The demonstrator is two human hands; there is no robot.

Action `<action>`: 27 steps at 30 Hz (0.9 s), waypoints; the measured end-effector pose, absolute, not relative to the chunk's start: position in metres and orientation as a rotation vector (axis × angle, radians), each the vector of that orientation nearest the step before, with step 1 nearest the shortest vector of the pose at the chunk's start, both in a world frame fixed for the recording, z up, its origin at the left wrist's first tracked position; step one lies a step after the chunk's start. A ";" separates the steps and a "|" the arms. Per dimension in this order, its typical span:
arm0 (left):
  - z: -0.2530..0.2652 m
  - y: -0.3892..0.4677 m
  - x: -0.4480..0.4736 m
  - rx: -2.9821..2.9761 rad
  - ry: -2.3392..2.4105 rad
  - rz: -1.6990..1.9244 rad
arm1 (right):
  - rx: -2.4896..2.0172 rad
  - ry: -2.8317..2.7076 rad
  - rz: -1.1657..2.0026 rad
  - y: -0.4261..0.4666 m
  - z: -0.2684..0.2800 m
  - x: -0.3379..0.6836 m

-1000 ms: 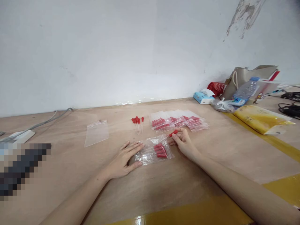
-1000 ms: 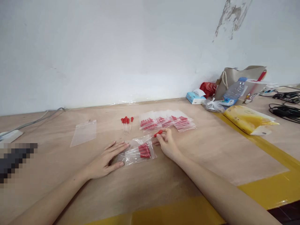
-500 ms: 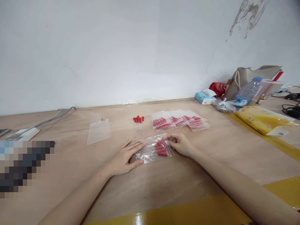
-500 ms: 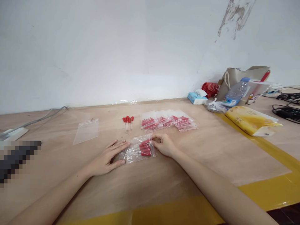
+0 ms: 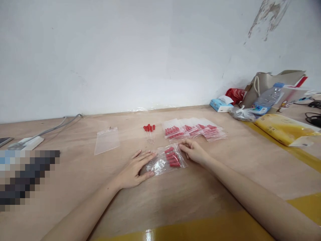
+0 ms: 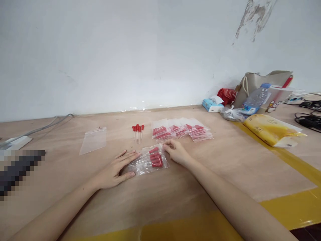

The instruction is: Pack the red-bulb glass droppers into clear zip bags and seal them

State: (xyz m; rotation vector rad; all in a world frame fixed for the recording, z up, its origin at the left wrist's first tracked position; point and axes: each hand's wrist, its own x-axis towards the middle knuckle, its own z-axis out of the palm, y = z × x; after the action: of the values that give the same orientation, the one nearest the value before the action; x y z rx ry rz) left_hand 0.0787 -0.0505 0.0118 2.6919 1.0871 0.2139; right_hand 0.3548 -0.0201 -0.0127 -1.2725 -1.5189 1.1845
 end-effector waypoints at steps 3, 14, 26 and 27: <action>0.013 -0.051 0.079 2.678 1.090 0.206 | -1.364 -1.477 1.244 -0.019 -0.009 0.356; 0.011 -0.049 0.076 2.406 1.062 0.460 | -1.032 -1.501 1.487 -0.032 0.007 0.356; 0.006 0.002 0.003 2.106 2.460 0.583 | -1.035 -0.973 1.232 0.013 0.047 0.350; 0.004 0.004 -0.001 2.062 2.464 0.527 | -1.086 -0.981 1.194 0.021 0.045 0.341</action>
State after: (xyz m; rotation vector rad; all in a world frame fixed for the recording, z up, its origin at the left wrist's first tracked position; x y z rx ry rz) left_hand -0.0008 0.0043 0.0041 2.0621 2.4636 0.5273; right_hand 0.3409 0.0206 0.0452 -1.0859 -0.9811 1.1944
